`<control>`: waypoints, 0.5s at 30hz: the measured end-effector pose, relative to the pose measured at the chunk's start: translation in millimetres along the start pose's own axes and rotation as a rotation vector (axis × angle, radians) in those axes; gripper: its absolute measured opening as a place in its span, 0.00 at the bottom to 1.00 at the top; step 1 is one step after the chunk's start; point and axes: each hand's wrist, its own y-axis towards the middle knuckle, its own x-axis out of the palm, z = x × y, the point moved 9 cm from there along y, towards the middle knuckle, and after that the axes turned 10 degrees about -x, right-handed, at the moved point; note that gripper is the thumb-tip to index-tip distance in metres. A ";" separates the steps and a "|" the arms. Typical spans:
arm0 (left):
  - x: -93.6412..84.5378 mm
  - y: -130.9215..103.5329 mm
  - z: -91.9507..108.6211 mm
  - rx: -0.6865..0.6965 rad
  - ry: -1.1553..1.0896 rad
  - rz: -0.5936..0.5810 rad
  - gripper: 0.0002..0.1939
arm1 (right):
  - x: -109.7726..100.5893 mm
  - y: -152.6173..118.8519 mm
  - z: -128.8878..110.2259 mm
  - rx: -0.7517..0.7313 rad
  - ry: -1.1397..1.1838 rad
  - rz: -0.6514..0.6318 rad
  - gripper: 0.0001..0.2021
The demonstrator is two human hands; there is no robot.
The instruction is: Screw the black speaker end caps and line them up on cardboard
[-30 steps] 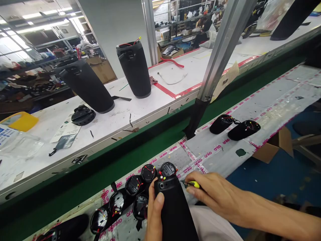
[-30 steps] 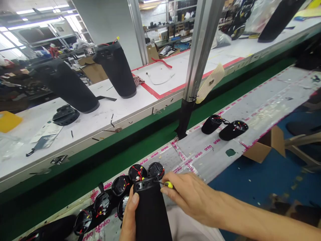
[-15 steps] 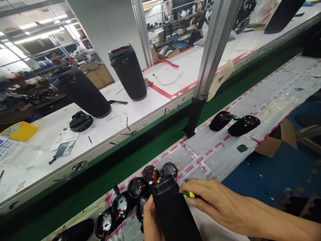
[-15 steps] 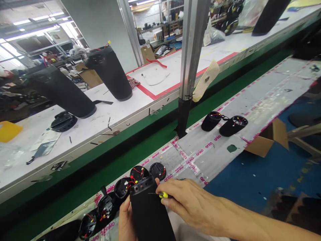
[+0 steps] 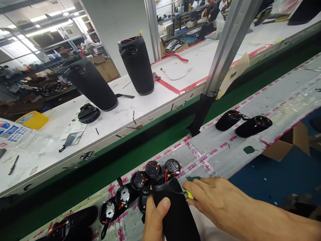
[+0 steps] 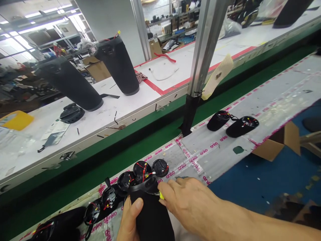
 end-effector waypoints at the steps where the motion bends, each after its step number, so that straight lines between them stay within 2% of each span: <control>1: 2.0 -1.4 5.2 0.045 0.038 0.015 0.43 | -0.1 1.6 -1.8 -0.023 -0.028 -0.004 0.06; 4: 6.7 -4.9 16.8 0.153 0.100 0.030 0.47 | -0.9 6.2 -4.6 -0.058 -0.078 -0.011 0.07; 11: -2.6 -7.1 20.7 0.157 0.141 0.085 0.44 | -8.1 15.0 -11.8 -0.094 -0.121 -0.020 0.10; 15: 0.4 -7.8 23.5 0.167 0.161 0.082 0.44 | -5.0 14.0 -18.8 -0.130 -0.201 -0.106 0.14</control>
